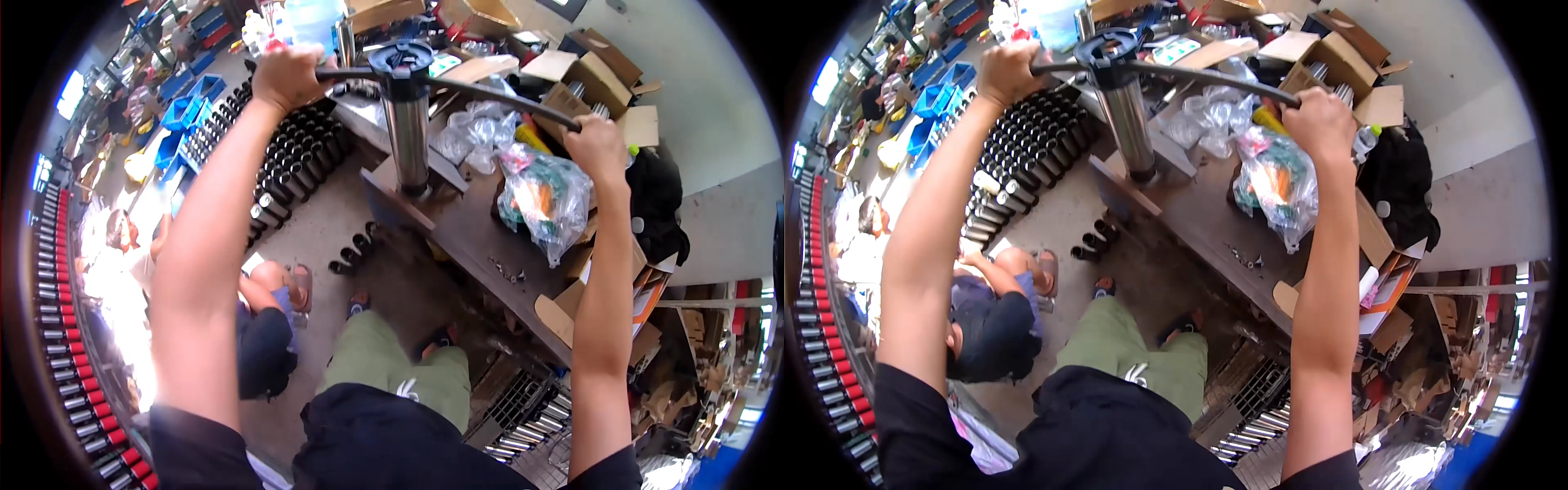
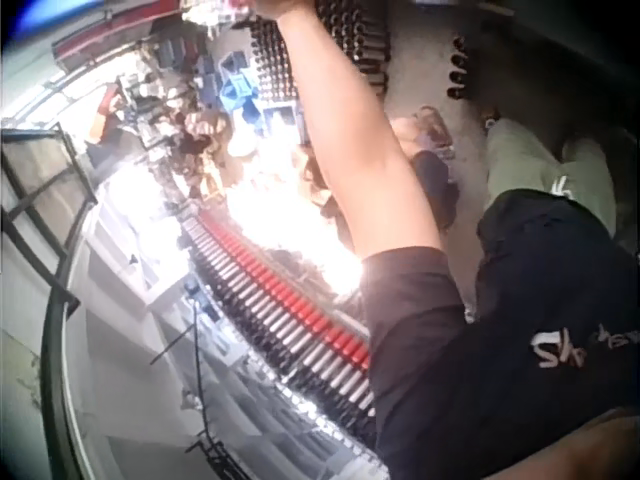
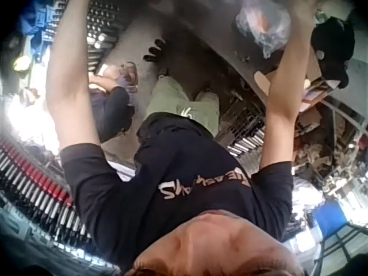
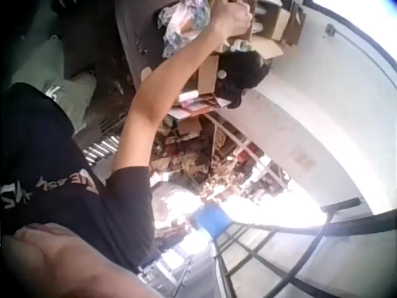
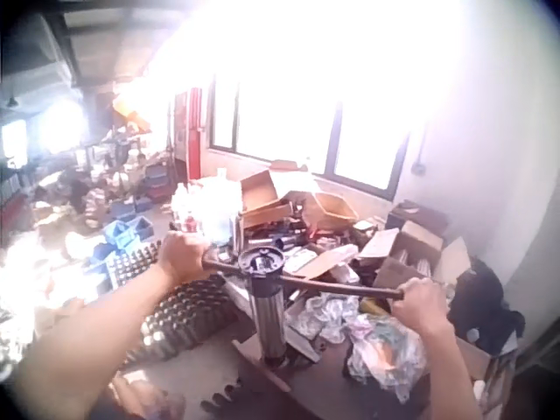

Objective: The person places a cylindrical metal tube into a vertical fixture, uses a crossbar tool to press or tighten a component into the top of the tube, removes the finished assembly, and places it into a wire cart.

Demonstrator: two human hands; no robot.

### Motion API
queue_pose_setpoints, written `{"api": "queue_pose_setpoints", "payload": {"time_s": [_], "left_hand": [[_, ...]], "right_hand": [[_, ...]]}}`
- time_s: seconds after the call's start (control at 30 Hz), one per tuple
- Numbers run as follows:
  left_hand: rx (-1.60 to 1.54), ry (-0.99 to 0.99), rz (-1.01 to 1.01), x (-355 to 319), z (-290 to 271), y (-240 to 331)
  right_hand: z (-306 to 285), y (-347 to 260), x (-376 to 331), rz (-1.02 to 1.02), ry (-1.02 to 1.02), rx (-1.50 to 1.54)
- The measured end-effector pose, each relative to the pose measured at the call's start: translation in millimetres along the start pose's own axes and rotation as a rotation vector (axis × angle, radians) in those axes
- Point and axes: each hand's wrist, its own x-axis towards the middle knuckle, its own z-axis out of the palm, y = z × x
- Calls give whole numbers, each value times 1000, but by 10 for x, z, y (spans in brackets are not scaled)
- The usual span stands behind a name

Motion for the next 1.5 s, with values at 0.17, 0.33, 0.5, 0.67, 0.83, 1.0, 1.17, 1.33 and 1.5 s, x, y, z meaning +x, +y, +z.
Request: {"api": "queue_pose_setpoints", "payload": {"time_s": [0.17, 0.33, 0.5, 0.67, 0.83, 1.0, 1.17, 1.33, 1.5], "left_hand": [[-132, 129, 55, 64, 209, -73], [-305, 178, 188, 267, 541, -280], [-427, 192, 345, 683, 1133, -219], [-566, 348, 459, 920, 1344, -251], [-714, 394, 561, 1095, 1407, -80], [-745, 330, 637, 1053, 1223, 26], [-563, 621, 360, 256, 603, 111], [-356, -138, 1191, 120, -199, 1563], [603, -1088, 834, 545, 225, 2016]], "right_hand": [[-70, -101, -122, 183, -101, -29], [-339, -560, -710, 370, -79, -76], [-440, -729, -1326, 427, 55, -280], [-448, -1516, -1686, 580, 193, -334], [-773, -1992, -2007, 690, 86, -267], [-770, -1852, -2034, 697, 112, -301], [-852, -1677, -1916, 583, -7, -63], [-640, -1274, -1704, 446, 154, 162], [-1158, -216, -2002, 313, 310, 126]]}}
